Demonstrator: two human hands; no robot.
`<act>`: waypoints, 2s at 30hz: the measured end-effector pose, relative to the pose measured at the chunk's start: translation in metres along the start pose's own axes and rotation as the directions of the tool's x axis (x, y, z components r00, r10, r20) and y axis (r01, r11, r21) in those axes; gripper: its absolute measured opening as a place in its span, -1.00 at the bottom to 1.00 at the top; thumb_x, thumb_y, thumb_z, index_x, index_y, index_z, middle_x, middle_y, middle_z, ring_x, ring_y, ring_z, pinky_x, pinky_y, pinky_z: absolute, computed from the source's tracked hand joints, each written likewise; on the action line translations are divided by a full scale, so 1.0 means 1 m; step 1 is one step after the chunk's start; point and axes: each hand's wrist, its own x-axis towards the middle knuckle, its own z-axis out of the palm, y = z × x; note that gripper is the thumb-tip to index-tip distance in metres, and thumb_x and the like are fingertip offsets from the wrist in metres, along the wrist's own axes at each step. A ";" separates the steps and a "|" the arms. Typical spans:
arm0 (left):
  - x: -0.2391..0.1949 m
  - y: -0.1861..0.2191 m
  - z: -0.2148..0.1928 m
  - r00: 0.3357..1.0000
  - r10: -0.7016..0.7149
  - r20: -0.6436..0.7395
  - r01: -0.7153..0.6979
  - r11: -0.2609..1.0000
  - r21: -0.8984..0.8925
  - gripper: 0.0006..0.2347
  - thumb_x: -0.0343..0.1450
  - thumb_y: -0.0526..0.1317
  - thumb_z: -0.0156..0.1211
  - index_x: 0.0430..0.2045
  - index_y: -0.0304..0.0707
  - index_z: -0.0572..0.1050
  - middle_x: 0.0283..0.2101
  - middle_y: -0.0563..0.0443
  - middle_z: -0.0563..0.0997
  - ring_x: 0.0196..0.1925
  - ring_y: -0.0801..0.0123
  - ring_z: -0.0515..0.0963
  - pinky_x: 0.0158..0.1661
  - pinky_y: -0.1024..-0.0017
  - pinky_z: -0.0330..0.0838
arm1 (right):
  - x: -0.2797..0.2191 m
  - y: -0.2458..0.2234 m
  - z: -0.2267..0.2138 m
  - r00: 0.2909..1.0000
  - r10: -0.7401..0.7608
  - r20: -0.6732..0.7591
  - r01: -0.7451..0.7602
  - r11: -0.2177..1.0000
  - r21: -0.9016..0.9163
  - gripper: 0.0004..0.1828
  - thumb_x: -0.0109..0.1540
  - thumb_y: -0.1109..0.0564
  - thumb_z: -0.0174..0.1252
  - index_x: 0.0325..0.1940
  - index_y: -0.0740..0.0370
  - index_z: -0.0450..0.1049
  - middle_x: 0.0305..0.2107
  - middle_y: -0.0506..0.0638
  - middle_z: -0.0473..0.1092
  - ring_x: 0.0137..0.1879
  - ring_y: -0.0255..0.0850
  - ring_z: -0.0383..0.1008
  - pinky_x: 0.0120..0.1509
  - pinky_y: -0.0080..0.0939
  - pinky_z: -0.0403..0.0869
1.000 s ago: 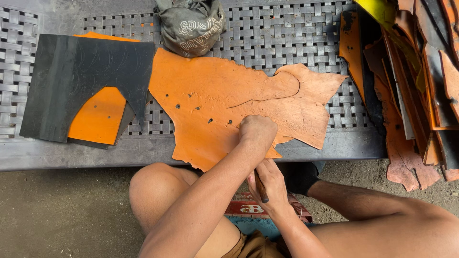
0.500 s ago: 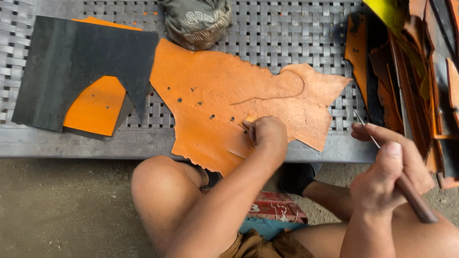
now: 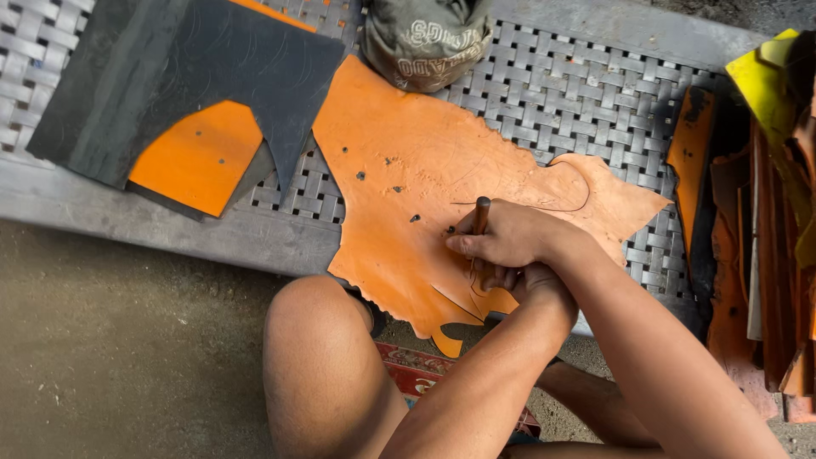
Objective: The person uses a small knife to cut along a traced outline on an orange sheet of leather placed on a perforated metal bench. After cutting out a piece, the person wipes the remaining leather sheet with a cloth.
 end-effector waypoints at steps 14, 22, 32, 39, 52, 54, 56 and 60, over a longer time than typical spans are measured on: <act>-0.008 -0.004 0.007 1.000 0.020 0.016 -0.021 0.999 0.031 -0.73 0.36 -0.28 0.15 -0.16 -0.53 0.60 -0.20 -0.33 0.62 -0.72 0.49 0.45 -0.68 0.43 0.40 | -0.007 -0.012 0.002 0.981 0.174 0.089 -0.181 0.980 0.080 -0.56 0.32 -0.13 0.10 -0.39 0.30 0.54 -0.61 0.03 0.57 -0.51 -0.20 0.57 -0.40 -0.15 0.56; -0.009 -0.011 0.012 0.999 0.003 0.033 -0.005 0.998 0.057 -0.71 0.38 -0.29 0.11 -0.12 -0.55 0.59 -0.13 -0.35 0.62 -0.74 0.54 0.42 -0.66 0.46 0.41 | 0.008 -0.021 0.007 0.982 -0.189 -0.003 0.156 0.819 -0.552 -0.60 0.27 -0.17 0.11 -0.41 0.17 0.57 -0.51 0.11 0.54 -0.25 0.07 0.54 -0.04 0.07 0.49; -0.008 -0.008 0.007 1.000 0.022 0.018 -0.023 0.999 0.039 -0.69 0.40 -0.31 0.07 -0.07 -0.58 0.58 -0.03 -0.38 0.63 -0.76 0.61 0.39 -0.64 0.49 0.43 | -0.002 -0.049 0.013 0.845 -0.521 0.119 0.364 0.399 -0.841 -0.82 0.00 0.01 0.17 -0.40 0.10 0.53 -0.57 0.00 0.50 -0.32 -0.02 0.53 -0.01 -0.01 0.44; 0.004 -0.009 0.008 0.999 0.008 0.031 -0.008 1.000 0.005 -0.68 0.42 -0.32 0.03 -0.03 -0.61 0.57 0.03 -0.39 0.63 -0.77 0.66 0.37 -0.62 0.52 0.43 | 0.005 -0.015 -0.013 0.922 -0.059 -0.384 -0.001 0.988 -0.156 -0.60 0.35 -0.12 0.10 -0.37 0.22 0.55 -0.59 0.10 0.52 -0.44 -0.08 0.54 -0.23 -0.04 0.53; -0.008 -0.023 0.015 0.999 -0.017 0.038 0.015 0.998 0.053 -0.67 0.42 -0.35 0.03 -0.01 -0.61 0.58 0.09 -0.35 0.67 -0.75 0.69 0.47 -0.62 0.58 0.44 | 0.041 0.050 -0.006 0.935 0.122 -0.333 0.040 0.897 0.440 -0.56 0.33 -0.05 0.09 -0.41 0.39 0.52 -0.62 0.04 0.48 -0.52 -0.22 0.54 -0.40 -0.19 0.52; -0.008 -0.023 0.016 0.998 -0.046 0.030 0.044 0.997 0.060 -0.67 0.42 -0.35 0.02 0.00 -0.64 0.57 0.06 -0.31 0.70 -0.76 0.70 0.45 -0.62 0.58 0.44 | 0.043 0.052 -0.005 0.937 0.105 -0.333 0.059 0.892 0.448 -0.58 0.33 -0.04 0.09 -0.42 0.38 0.52 -0.62 0.04 0.48 -0.52 -0.22 0.54 -0.41 -0.19 0.51; -0.008 -0.023 0.016 1.000 -0.003 0.013 0.002 0.999 0.038 -0.68 0.44 -0.34 0.01 -0.01 -0.62 0.57 0.08 -0.35 0.67 -0.75 0.64 0.48 -0.61 0.58 0.43 | 0.043 0.054 -0.004 0.938 0.090 -0.336 0.077 0.888 0.452 -0.59 0.32 -0.03 0.10 -0.42 0.38 0.51 -0.62 0.05 0.48 -0.52 -0.22 0.55 -0.41 -0.19 0.52; -0.009 -0.023 0.015 0.999 -0.023 0.034 0.020 0.996 0.091 -0.68 0.43 -0.35 0.12 -0.02 -0.70 0.60 -0.15 0.07 0.82 -0.80 0.73 0.31 -0.64 0.60 0.43 | 0.040 0.054 -0.003 0.940 0.056 -0.337 0.103 0.894 0.435 -0.57 0.33 -0.03 0.10 -0.44 0.38 0.50 -0.63 0.05 0.49 -0.51 -0.23 0.56 -0.39 -0.20 0.52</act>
